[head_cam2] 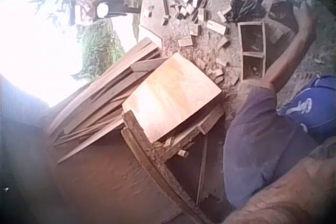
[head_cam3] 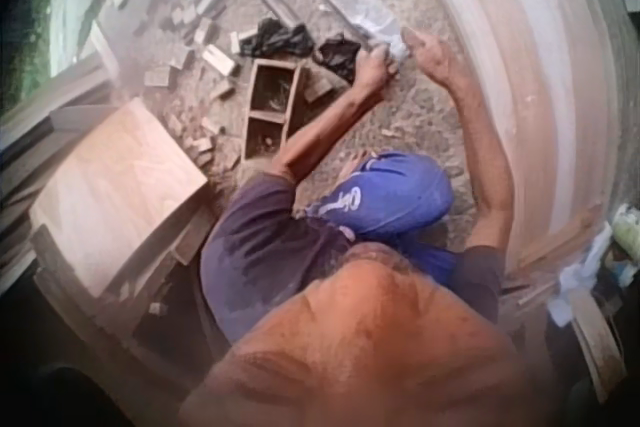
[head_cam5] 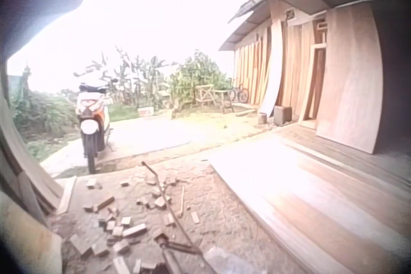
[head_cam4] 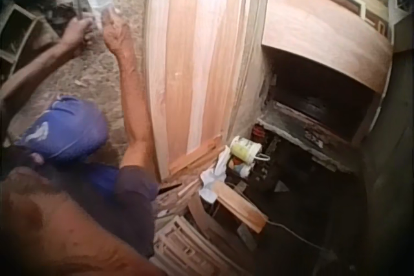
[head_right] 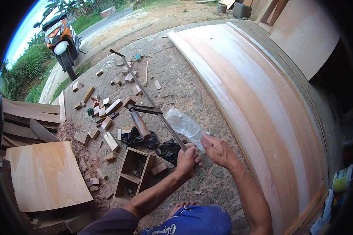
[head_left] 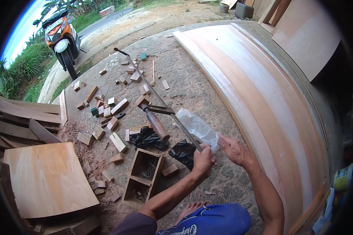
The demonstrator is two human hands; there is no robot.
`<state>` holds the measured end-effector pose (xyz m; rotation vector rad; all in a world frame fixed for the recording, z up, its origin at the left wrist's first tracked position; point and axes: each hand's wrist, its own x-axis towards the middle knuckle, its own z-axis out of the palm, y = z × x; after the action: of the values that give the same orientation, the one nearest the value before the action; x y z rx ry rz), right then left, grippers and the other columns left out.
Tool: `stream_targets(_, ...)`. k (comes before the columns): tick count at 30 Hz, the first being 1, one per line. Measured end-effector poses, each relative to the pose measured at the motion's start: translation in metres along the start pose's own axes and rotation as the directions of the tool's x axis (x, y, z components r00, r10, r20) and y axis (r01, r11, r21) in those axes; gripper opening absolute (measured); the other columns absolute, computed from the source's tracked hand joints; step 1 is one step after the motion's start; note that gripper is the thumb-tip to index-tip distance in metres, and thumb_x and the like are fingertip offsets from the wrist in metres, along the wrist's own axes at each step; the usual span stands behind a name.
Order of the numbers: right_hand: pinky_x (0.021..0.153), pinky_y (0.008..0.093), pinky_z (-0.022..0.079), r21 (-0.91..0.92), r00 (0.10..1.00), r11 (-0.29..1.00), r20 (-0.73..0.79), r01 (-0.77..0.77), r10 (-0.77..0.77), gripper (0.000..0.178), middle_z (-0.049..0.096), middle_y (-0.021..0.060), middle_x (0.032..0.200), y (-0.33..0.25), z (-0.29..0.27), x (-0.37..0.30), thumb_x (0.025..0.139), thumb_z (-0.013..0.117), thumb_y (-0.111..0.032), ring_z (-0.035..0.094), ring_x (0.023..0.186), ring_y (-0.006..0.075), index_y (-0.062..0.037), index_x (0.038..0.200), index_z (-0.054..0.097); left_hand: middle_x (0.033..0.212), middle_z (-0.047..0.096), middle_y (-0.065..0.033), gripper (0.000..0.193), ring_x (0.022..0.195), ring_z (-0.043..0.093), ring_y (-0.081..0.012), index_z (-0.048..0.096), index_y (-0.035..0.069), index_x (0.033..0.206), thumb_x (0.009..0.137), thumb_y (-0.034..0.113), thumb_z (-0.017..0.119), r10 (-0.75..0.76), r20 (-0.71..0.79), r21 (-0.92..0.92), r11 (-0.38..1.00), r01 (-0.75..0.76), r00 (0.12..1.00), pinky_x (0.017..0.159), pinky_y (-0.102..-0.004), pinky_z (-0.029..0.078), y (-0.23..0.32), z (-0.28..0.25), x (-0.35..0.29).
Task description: The person sits on the floor and assembles a wooden structure. They use a hammer to drive nails into a wooden frame and a hand saw to cut a piece of wood. The person also uses a square tool to measure and align the wood pieces.
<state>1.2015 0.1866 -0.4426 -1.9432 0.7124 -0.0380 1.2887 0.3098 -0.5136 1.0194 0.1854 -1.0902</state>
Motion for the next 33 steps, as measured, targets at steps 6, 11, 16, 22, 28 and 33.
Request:
stream_targets(6,0.097,0.0508,0.05,-0.595,0.976,0.8,0.212,0.085,0.053,0.08,0.065,0.0269,0.122,-0.002,0.061,0.017,0.088,0.069,-0.039,0.062,0.118,0.0416,0.0002,0.149,0.034,0.086,0.056,-0.0073,0.017,0.073,0.059,-0.0188,0.051,0.001,0.11,0.101,0.015,0.052,0.073,0.104,0.447,0.888,-0.113,0.992,0.064,-0.0379,0.053,-0.098,0.014,-0.059)
stream_targets(11,0.081,0.0528,0.054,-0.371,0.971,0.916,-0.114,0.153,-0.208,0.027,0.068,0.0272,0.083,0.089,0.08,-0.002,0.093,0.055,-0.02,0.067,0.087,0.0479,0.0041,0.086,0.065,0.116,0.058,-0.0111,0.036,0.106,0.054,-0.0198,0.054,-0.004,0.124,0.099,0.021,0.061,-0.285,0.32,0.525,0.847,0.081,0.903,0.089,-0.038,0.049,-0.093,0.004,-0.055)
stream_targets(16,0.078,0.0494,0.055,-0.182,0.997,0.982,0.066,0.052,-0.04,0.031,0.068,0.0274,0.085,0.084,0.008,-0.006,0.089,0.062,-0.026,0.069,0.083,0.0427,0.0045,0.094,0.064,0.14,0.057,-0.0156,0.075,0.13,0.054,-0.0295,0.042,0.0,0.15,0.1,0.055,0.056,-0.412,0.42,0.249,0.909,0.334,0.809,0.11,-0.042,0.045,-0.067,-0.046,-0.031)
stream_targets(22,0.076,0.0464,0.056,0.018,0.981,0.985,0.096,-0.17,0.167,0.033,0.067,0.0238,0.085,0.062,-0.021,-0.135,0.092,0.06,-0.025,0.07,0.085,0.0355,0.0073,0.098,0.064,0.149,0.048,-0.0215,0.077,0.133,0.051,-0.0327,0.04,-0.005,0.148,0.102,0.056,0.046,0.046,0.296,-0.29,0.956,0.044,0.954,0.113,-0.0463,0.043,-0.048,0.034,-0.002)
stream_targets(28,0.076,0.05,0.052,-0.32,0.976,0.927,-0.029,0.194,-0.214,0.027,0.066,0.0246,0.082,0.113,-0.019,-0.194,0.093,0.064,-0.025,0.066,0.084,0.0423,0.0015,0.096,0.062,0.127,0.059,-0.0072,0.052,0.109,0.057,-0.022,0.049,0.008,0.144,0.107,0.043,0.05,0.017,0.501,0.056,0.997,-0.052,0.865,0.105,-0.0384,0.047,-0.083,0.025,0.003)
stream_targets(33,0.067,0.0476,0.047,-0.22,0.948,0.958,-0.215,0.186,-0.234,0.029,0.06,0.0213,0.073,0.145,-0.038,-0.309,0.098,0.062,-0.029,0.06,0.071,0.0394,-0.0007,0.095,0.056,0.128,0.058,-0.0069,0.056,0.119,0.051,-0.0229,0.049,0.012,0.143,0.105,0.053,0.048,-0.184,0.55,0.37,0.928,-0.04,0.815,0.109,-0.0454,0.038,-0.12,0.081,-0.082)
